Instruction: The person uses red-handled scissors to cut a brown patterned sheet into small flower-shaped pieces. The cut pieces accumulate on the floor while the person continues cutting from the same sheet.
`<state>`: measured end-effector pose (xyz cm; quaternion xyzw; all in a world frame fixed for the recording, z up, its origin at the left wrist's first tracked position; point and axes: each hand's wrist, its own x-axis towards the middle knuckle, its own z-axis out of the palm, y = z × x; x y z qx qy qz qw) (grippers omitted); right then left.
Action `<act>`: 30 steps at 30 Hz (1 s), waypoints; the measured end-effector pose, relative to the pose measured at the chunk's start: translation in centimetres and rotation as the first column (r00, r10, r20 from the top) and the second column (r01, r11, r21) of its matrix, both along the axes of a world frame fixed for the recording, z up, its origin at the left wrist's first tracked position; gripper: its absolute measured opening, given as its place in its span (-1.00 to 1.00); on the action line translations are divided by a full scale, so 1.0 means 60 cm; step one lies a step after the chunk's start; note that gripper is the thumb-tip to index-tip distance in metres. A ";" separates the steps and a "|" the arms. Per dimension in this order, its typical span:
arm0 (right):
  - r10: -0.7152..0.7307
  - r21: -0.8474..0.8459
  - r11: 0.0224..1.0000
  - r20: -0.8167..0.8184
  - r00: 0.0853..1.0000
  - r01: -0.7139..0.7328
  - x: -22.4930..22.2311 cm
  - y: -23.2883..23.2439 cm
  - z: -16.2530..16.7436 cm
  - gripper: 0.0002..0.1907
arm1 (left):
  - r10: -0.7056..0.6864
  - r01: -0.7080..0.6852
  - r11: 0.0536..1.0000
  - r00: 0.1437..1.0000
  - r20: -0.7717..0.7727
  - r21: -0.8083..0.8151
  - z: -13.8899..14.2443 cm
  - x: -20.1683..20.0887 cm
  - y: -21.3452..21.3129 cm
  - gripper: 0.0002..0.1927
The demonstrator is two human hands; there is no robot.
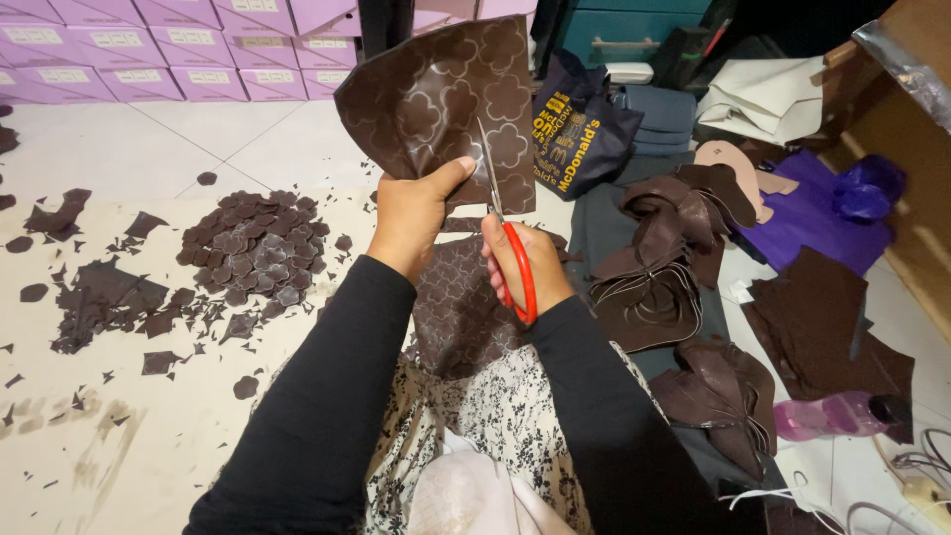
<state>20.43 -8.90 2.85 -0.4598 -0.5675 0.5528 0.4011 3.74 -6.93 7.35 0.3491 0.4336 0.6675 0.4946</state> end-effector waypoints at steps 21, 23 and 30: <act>0.129 -0.057 0.988 -0.180 0.975 -0.141 0.008 0.018 -0.012 -0.40 | -0.044 0.041 0.997 0.998 0.055 0.059 -0.002 0.009 0.003 -0.65; 0.106 -0.059 0.991 -0.184 0.977 -0.118 0.006 0.018 -0.015 -0.40 | -0.042 0.036 0.996 0.995 0.087 0.077 -0.006 0.016 -0.002 -0.67; 0.107 -0.052 0.991 -0.203 0.973 -0.120 0.003 0.020 -0.021 -0.38 | 0.004 -0.022 0.996 0.980 0.199 0.090 -0.010 0.042 -0.010 -0.72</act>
